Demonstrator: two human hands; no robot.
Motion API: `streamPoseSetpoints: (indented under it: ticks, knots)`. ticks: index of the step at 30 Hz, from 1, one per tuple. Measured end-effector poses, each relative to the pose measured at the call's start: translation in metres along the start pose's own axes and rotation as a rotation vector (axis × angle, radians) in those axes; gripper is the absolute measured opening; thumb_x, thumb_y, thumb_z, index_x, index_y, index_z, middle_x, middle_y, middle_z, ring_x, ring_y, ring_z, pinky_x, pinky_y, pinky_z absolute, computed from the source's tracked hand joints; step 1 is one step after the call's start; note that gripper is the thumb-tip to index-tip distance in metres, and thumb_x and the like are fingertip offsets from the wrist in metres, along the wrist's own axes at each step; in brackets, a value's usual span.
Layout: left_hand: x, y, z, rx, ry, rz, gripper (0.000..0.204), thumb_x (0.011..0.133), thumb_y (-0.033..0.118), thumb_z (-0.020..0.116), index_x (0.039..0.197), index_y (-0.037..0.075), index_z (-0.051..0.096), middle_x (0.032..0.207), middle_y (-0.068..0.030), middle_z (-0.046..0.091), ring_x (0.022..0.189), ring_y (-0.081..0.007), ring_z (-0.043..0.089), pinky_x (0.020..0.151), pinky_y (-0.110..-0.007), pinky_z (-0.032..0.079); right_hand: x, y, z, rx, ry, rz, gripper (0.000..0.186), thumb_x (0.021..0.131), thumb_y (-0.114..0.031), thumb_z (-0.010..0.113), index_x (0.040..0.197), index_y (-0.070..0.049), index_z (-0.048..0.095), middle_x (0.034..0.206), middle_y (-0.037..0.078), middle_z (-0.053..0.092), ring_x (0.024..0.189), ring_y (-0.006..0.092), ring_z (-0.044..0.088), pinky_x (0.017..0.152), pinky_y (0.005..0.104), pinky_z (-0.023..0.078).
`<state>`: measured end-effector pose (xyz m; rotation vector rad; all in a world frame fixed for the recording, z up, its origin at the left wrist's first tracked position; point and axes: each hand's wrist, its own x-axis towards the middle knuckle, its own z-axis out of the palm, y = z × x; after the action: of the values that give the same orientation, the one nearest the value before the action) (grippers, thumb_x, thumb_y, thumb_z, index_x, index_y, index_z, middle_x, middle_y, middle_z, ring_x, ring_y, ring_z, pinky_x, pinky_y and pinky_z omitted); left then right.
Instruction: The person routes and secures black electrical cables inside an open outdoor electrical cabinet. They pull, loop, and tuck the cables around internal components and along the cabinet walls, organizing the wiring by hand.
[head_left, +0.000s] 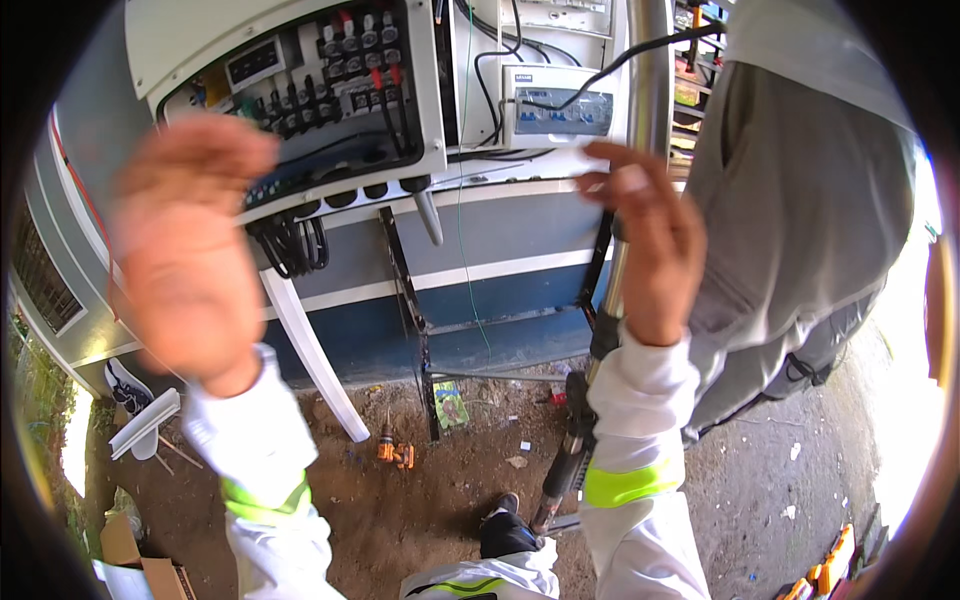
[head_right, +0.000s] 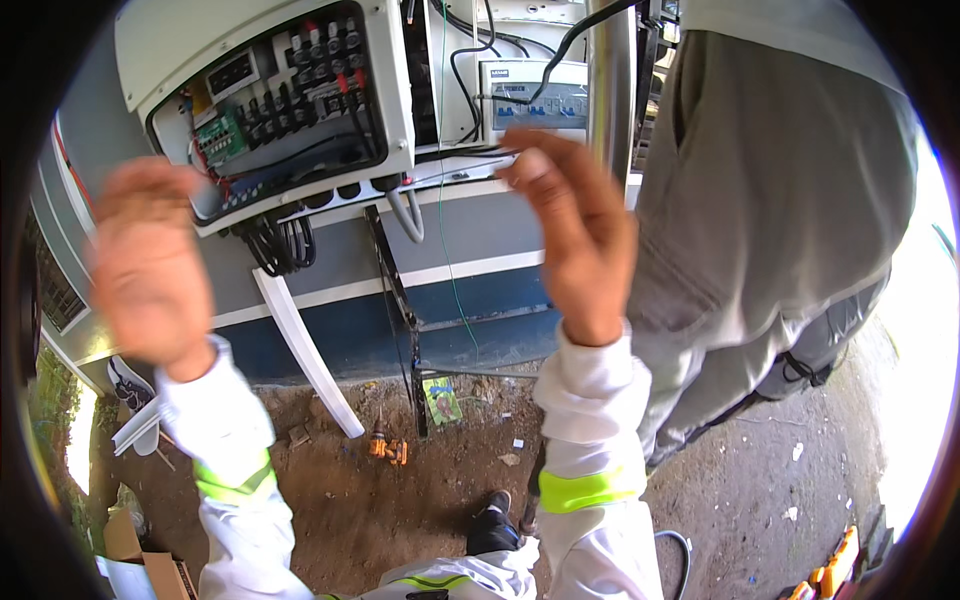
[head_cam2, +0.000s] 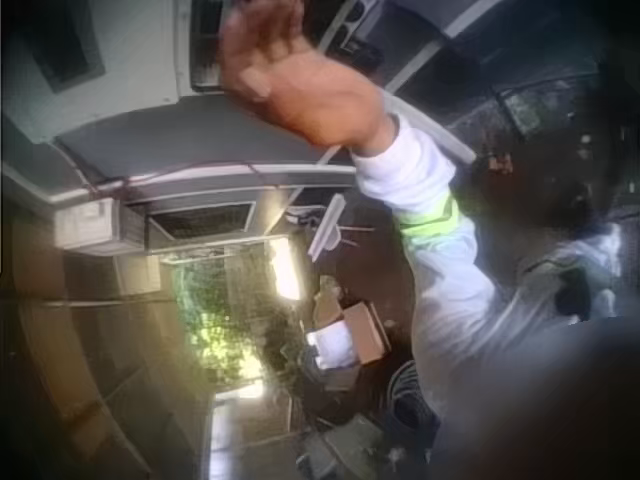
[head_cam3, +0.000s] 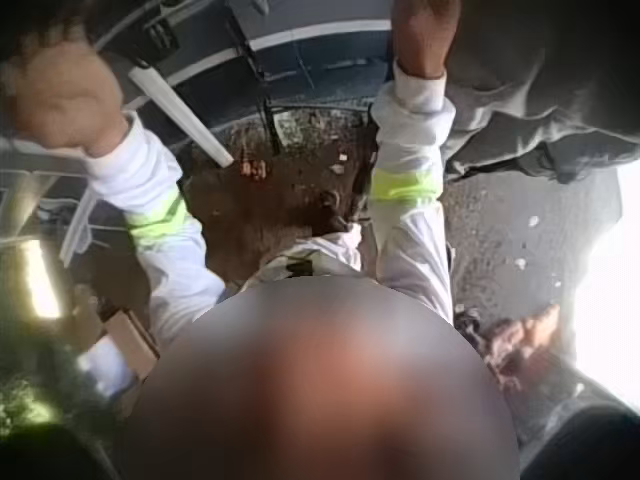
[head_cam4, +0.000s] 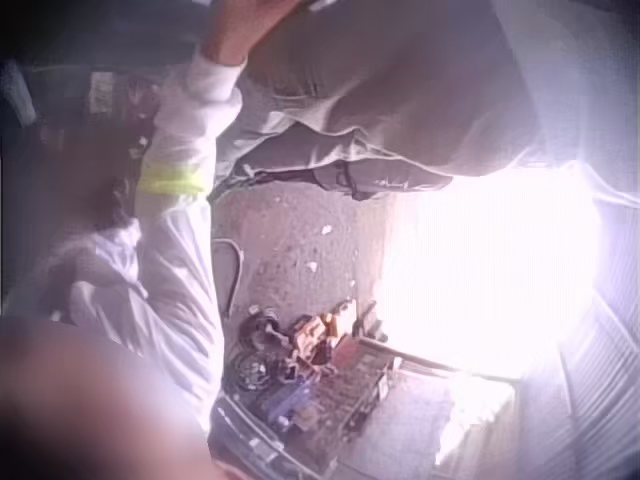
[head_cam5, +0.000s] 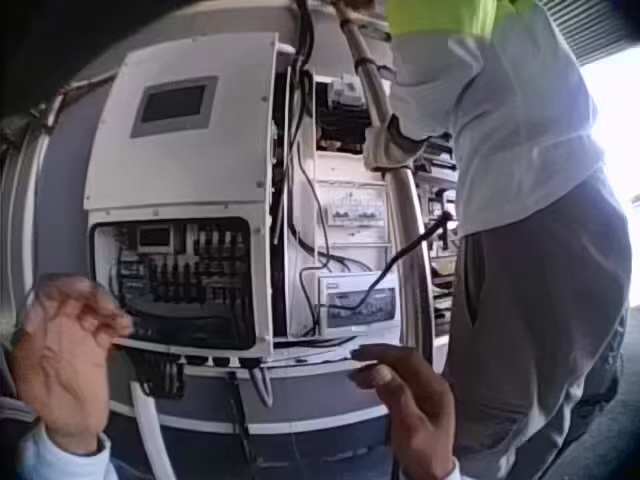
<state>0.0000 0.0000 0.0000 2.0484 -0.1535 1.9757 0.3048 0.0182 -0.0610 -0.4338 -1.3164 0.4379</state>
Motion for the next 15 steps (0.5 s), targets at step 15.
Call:
streamPoseSetpoints:
  ticks: [15]
  knots:
    - [-0.058,-0.354,0.071,0.179,0.214,-0.898,0.057,0.101,0.046,0.064,0.138,0.004,0.053,0.131,-0.0122,0.062,0.116,-0.0229,0.063,0.099,-0.035,0.047,0.114,0.262,-0.022,0.058,0.36,0.33,0.058,0.107,-0.044,0.055,0.154,-0.011,0.045,0.149,0.014,0.052,0.117,0.0267,0.064,0.09,0.0363,0.056]
